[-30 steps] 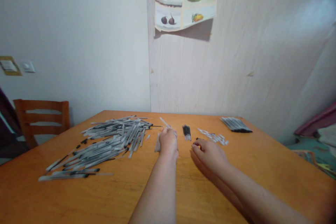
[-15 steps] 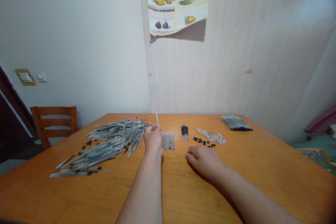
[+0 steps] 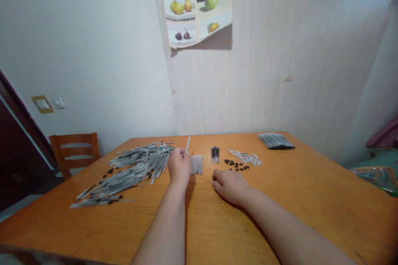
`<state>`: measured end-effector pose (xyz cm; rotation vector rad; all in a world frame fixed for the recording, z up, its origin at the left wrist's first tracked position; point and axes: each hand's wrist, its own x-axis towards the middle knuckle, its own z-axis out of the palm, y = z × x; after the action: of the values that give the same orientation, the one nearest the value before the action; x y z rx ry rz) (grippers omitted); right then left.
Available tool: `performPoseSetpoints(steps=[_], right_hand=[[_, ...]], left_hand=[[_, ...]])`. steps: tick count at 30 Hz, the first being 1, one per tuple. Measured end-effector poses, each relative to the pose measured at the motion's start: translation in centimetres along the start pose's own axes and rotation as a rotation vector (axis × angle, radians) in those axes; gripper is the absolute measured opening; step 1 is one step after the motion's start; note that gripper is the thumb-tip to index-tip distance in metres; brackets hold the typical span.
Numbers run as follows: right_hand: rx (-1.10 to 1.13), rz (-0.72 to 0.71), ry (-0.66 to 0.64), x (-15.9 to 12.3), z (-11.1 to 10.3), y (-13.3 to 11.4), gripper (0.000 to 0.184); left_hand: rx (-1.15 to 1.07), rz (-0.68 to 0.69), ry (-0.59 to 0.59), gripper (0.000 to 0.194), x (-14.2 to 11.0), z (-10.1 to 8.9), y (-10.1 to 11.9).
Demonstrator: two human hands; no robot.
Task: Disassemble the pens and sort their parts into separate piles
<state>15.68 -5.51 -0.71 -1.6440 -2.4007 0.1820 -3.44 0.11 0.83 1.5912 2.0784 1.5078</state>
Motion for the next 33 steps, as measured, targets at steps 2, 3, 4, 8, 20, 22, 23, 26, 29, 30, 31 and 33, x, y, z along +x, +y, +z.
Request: performPoseSetpoints(steps=[2,3,4,8,20,22,23,26,29,30,31,33], right_hand=[[0.008,-0.010,0.009,0.1,0.1,0.0,0.031],[0.010,-0.011,0.010,0.1,0.1,0.0,0.031],[0.012,-0.010,0.011,0.1,0.1,0.0,0.031],[0.029,0.000,0.003,0.1,0.1,0.0,0.031],[0.036,-0.003,0.005,0.2,0.3,0.0,0.032],[0.032,-0.008,0.011,0.1,0.3,0.0,0.032],[0.032,-0.007,0.013,0.1,0.3,0.0,0.032],[0.037,-0.007,0.006,0.1,0.3,0.0,0.033],[0.039,-0.005,0.006,0.1,0.3,0.0,0.033],[0.038,-0.004,0.006,0.1,0.3,0.0,0.033],[0.037,-0.001,0.006,0.1,0.3,0.0,0.032],[0.039,-0.001,0.004,0.1,0.3,0.0,0.032]], left_hand=[[0.195,0.082,-0.069,0.012,-0.8,-0.1,0.5],[0.277,0.113,-0.094,0.012,-1.2,-0.1,0.6],[0.346,0.138,-0.113,0.013,-1.6,0.0,0.8],[0.522,0.193,-0.181,0.013,-2.7,0.5,0.8],[0.710,0.264,-0.213,0.023,-2.8,1.3,0.2],[0.718,0.256,-0.221,0.023,-2.8,1.4,0.3],[0.721,0.250,-0.225,0.023,-2.8,1.4,0.3],[0.724,0.241,-0.227,0.025,-2.9,1.4,0.3],[0.723,0.238,-0.222,0.026,-2.9,1.4,0.3],[0.721,0.236,-0.219,0.026,-2.9,1.4,0.3],[0.719,0.233,-0.217,0.026,-3.0,1.4,0.3],[0.714,0.226,-0.212,0.026,-3.0,1.5,0.3]])
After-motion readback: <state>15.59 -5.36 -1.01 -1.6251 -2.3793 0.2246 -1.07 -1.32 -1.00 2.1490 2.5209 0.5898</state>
